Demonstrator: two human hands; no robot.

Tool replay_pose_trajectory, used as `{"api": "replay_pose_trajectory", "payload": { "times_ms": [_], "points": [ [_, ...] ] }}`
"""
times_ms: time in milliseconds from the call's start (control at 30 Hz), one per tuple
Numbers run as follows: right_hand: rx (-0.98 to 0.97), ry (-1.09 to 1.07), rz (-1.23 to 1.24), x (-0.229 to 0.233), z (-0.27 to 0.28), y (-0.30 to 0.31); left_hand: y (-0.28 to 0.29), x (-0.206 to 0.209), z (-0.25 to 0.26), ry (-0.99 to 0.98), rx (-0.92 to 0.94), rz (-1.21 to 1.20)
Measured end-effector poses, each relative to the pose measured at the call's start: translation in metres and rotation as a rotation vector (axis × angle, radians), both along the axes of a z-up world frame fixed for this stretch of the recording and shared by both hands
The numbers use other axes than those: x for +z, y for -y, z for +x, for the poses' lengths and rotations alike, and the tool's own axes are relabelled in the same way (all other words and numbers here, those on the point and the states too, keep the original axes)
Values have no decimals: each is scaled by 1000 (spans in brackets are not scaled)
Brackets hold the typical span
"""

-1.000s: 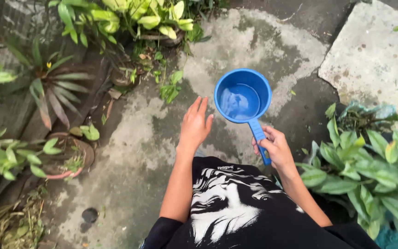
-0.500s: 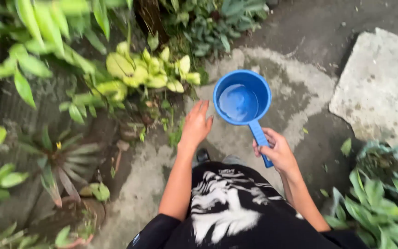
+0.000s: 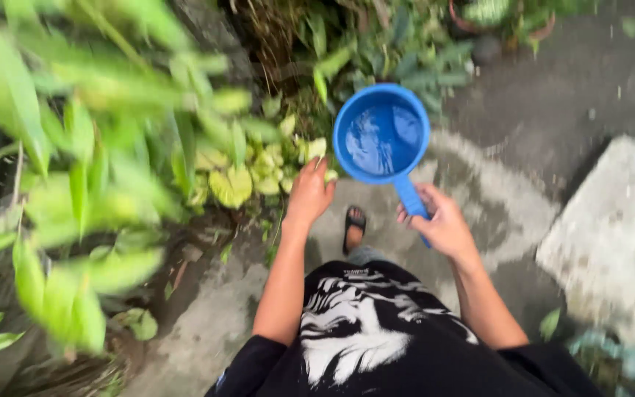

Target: Watering various potted plants in an outdoor garden area using a water dipper.

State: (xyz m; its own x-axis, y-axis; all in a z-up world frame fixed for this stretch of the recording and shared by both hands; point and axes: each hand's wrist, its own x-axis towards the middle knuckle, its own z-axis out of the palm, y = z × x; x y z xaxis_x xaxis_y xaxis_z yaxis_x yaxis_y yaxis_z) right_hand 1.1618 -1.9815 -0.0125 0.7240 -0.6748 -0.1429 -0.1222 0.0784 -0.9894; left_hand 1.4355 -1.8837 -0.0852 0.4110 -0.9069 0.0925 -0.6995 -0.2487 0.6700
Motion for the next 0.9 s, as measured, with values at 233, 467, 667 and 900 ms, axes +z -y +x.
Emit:
{"api": "replay_pose_trajectory", "payload": {
  "times_ms": [233, 467, 667, 900],
  "points": [
    [161, -148, -200, 28, 89, 116, 106, -30, 58, 18, 170, 26],
    [253, -371, -401, 44, 173, 163, 154, -18, 122, -72, 253, 88],
    [259, -477, -539, 40, 216, 157, 160, -8, 161, -57, 234, -97],
    [290, -368, -532, 47, 233, 153, 157, -23, 181, -192, 251, 316]
  ]
}}
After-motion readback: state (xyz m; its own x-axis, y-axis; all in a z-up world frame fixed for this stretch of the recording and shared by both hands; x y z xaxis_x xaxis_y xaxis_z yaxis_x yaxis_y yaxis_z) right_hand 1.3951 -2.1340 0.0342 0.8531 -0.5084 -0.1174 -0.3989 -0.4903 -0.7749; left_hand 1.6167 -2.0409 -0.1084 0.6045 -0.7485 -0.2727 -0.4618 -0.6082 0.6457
